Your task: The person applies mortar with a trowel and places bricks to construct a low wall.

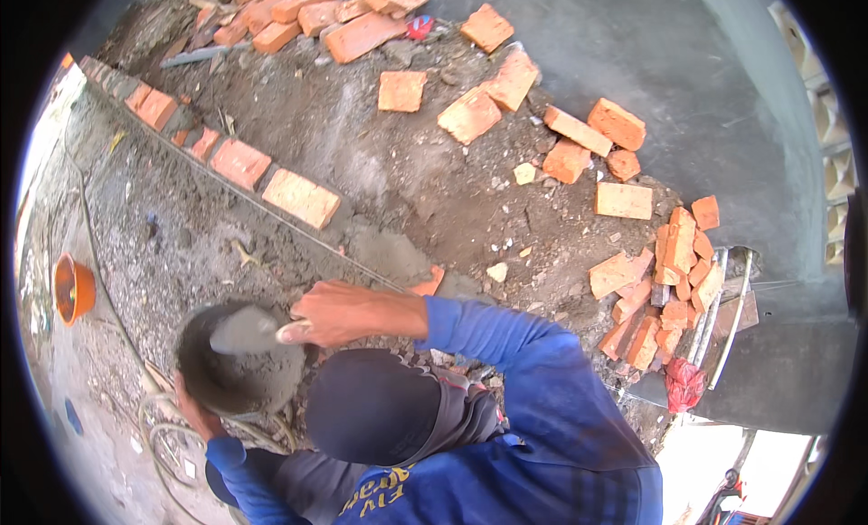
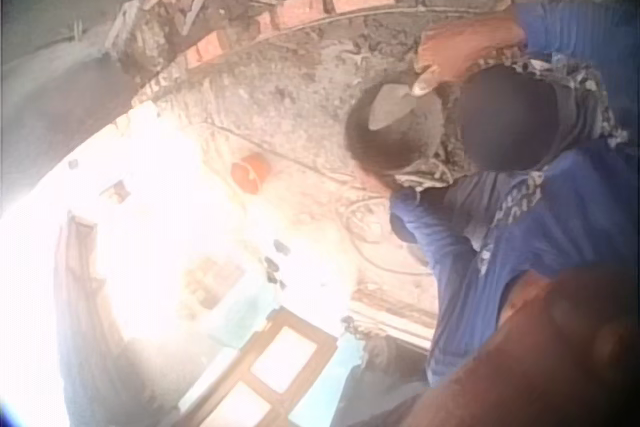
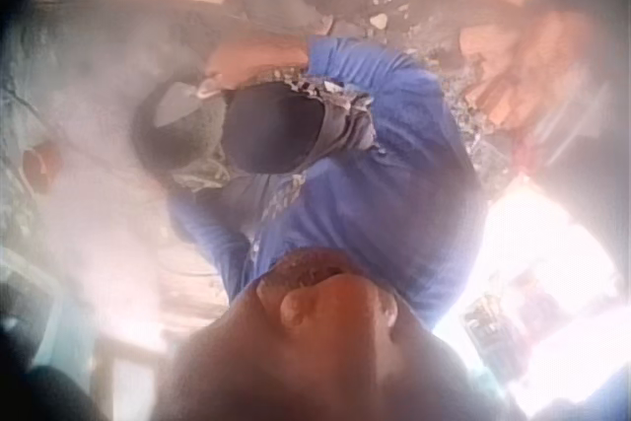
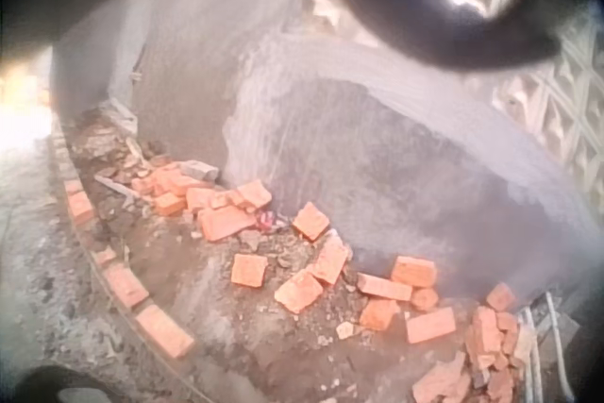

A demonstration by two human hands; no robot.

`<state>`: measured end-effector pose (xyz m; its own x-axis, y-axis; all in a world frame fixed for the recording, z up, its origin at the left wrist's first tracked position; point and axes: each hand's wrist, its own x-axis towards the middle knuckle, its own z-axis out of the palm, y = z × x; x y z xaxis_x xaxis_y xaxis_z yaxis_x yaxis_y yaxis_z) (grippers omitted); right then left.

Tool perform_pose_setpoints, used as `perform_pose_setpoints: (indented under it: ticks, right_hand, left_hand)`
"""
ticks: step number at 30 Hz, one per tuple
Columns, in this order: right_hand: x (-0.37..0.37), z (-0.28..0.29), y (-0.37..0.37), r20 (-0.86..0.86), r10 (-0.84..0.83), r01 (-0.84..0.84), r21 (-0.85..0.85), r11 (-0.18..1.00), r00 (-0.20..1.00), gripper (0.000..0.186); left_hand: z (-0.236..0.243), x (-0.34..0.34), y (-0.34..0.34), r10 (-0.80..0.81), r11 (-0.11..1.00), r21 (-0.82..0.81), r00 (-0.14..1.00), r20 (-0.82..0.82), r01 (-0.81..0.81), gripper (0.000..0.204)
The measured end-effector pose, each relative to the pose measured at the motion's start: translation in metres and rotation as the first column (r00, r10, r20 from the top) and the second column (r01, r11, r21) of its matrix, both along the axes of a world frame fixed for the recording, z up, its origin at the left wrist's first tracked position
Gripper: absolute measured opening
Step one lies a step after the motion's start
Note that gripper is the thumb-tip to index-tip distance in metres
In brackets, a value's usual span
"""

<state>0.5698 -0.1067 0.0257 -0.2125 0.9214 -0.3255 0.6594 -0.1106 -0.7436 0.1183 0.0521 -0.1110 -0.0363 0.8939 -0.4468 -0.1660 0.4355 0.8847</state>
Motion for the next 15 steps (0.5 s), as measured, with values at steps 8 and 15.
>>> perform_pose_setpoints:
  ticks: [8, 15]
  right_hand:
    - [0.189, 0.001, -0.113, -0.033, -0.922, 0.877, 0.326, 0.354, 0.385, 0.039]
    - [0.334, -0.01, -0.098, -0.046, -0.998, 0.873, 0.488, 0.018, 0.047, 0.056]
  left_hand:
    - [0.019, -0.01, -0.013, 0.0, 1.0, 0.031, 0.996, -0.094, 0.003, 0.056]
    - [0.031, -0.002, -0.007, -0.061, 0.996, 0.046, 0.945, -0.32, 0.08, 0.055]
